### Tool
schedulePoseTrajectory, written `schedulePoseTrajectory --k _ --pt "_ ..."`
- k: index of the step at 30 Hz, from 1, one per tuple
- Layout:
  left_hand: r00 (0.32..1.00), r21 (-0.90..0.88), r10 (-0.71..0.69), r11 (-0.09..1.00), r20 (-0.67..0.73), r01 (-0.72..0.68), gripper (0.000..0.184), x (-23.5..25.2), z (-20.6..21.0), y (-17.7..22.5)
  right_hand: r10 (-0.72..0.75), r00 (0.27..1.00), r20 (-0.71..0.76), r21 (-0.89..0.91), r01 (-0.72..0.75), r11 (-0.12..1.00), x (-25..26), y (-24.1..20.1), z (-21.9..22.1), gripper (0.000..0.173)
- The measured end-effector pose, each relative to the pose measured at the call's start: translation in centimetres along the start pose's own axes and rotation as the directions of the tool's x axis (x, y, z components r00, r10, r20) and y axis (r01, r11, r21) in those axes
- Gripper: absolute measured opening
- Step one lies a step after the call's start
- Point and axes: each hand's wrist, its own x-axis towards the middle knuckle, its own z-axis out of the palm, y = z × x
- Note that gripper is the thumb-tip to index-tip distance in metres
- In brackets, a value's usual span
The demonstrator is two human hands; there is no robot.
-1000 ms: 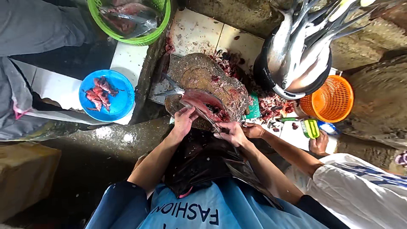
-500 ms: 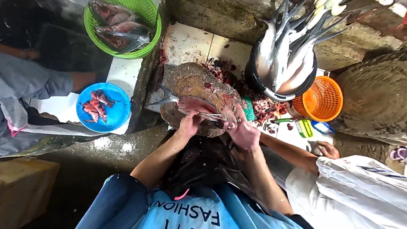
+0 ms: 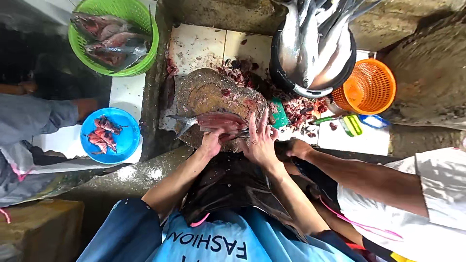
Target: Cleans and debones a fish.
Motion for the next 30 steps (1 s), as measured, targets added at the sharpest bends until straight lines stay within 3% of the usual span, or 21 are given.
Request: schedulePoseTrajectory --k 7,9,11,12,13,15,16,17,18,19,20,21,22,23,24,25,26,27,28,29,30 --pt "0.997 -0.031 0.015 0.999 0.071 -0.012 0.020 -0.8 0.2 0.1 -0.066 0.992 0.109 0.026 0.064 0.998 2.1 1.6 -0.5 0.096" --pt "0.999 -0.047 -0.009 0.999 0.037 0.011 0.020 -0.8 0.2 0.3 -0.098 0.971 0.219 0.208 0.052 0.977 3.0 3.0 -1.4 0.096" --pt "0.998 -0.088 -0.057 0.995 -0.001 0.057 0.024 -0.7 0.0 0.2 -0.071 0.928 0.367 0.475 -0.121 0.872 3.7 4.8 -2.8 0.084" --pt "0.997 -0.125 -0.083 0.989 -0.008 0.081 0.023 -0.7 -0.1 0.2 -0.061 0.900 0.431 0.640 -0.258 0.724 3.8 5.8 -3.1 0.073" --pt "0.994 -0.166 -0.110 0.980 -0.018 0.106 0.019 -0.7 -0.1 0.1 -0.055 0.902 0.428 0.826 -0.365 0.429 3.4 6.5 -2.9 0.065" --pt "0.990 -0.254 -0.141 0.959 -0.031 0.128 0.015 -0.6 -0.1 0.2 -0.032 0.956 0.292 0.937 -0.293 -0.192 2.1 6.2 -2.1 0.068" --pt "0.990 -0.286 -0.135 0.951 -0.039 0.119 0.017 -0.5 0.0 0.3 -0.015 0.979 0.203 0.935 -0.198 -0.293 1.5 5.5 -1.6 0.075" --pt "0.993 -0.292 -0.115 0.951 -0.041 0.098 0.021 -0.3 0.1 0.2 0.017 0.995 0.095 0.974 -0.090 -0.206 1.2 4.6 -0.9 0.087" --pt "0.995 -0.270 -0.089 0.960 -0.037 0.076 0.024 -0.1 0.0 0.2 0.000 1.000 -0.006 0.994 0.006 0.113 1.1 3.7 -0.1 0.096" --pt "0.997 -0.228 -0.072 0.972 -0.036 0.062 0.024 0.0 -0.2 -0.1 -0.065 0.996 -0.055 0.827 0.082 0.556 0.9 2.9 0.1 0.095" --pt "0.996 -0.174 -0.073 0.983 -0.043 0.064 0.023 -0.1 -0.4 -0.3 -0.110 0.992 -0.065 0.505 0.128 0.854 0.8 2.1 0.0 0.091" --pt "0.996 -0.142 -0.084 0.987 -0.044 0.077 0.023 -0.1 -0.7 -0.4 -0.116 0.992 -0.051 0.297 0.126 0.947 0.9 1.7 -0.2 0.083" --pt "0.995 -0.125 -0.098 0.988 -0.028 0.094 0.023 -0.1 -0.9 -0.3 -0.076 0.996 -0.048 0.280 0.087 0.956 1.2 1.8 -0.4 0.074" --pt "0.993 -0.125 -0.116 0.986 -0.011 0.113 0.023 -0.3 -1.1 -0.1 -0.009 1.000 -0.021 0.455 0.017 0.890 1.5 2.3 -0.6 0.065" --pt "0.991 -0.146 -0.132 0.981 0.000 0.130 0.023 -0.4 -1.3 0.0 0.043 0.999 0.027 0.728 -0.049 0.684 1.7 3.1 -0.5 0.061" --pt "0.990 -0.179 -0.140 0.974 0.006 0.139 0.023 -0.4 -1.7 0.1 0.056 0.997 0.057 0.939 -0.072 0.336 1.8 3.5 -0.2 0.064" --pt "0.990 -0.210 -0.139 0.968 0.001 0.137 0.023 -0.5 -2.2 0.0 -0.001 0.998 0.058 0.993 -0.058 0.107 1.6 3.7 -0.1 0.076" --pt "0.992 -0.217 -0.122 0.969 -0.012 0.117 0.025 -0.6 -2.6 0.0 -0.117 0.993 0.034 0.990 -0.017 0.143 1.5 3.7 -0.5 0.091" --pt "0.996 -0.189 -0.090 0.978 -0.026 0.084 0.027 -0.7 -2.8 0.1 -0.218 0.976 0.012 0.923 0.073 0.377 1.8 3.1 -1.3 0.097" --pt "0.997 -0.139 -0.063 0.989 -0.047 0.055 0.028 -0.9 -3.0 0.2 -0.288 0.957 0.036 0.726 0.173 0.665 1.9 2.1 -2.2 0.093" --pt "0.998 -0.091 -0.046 0.995 -0.048 0.041 0.028 -1.4 -3.3 0.1 -0.321 0.939 0.126 0.465 0.231 0.855 1.7 0.8 -3.2 0.088"
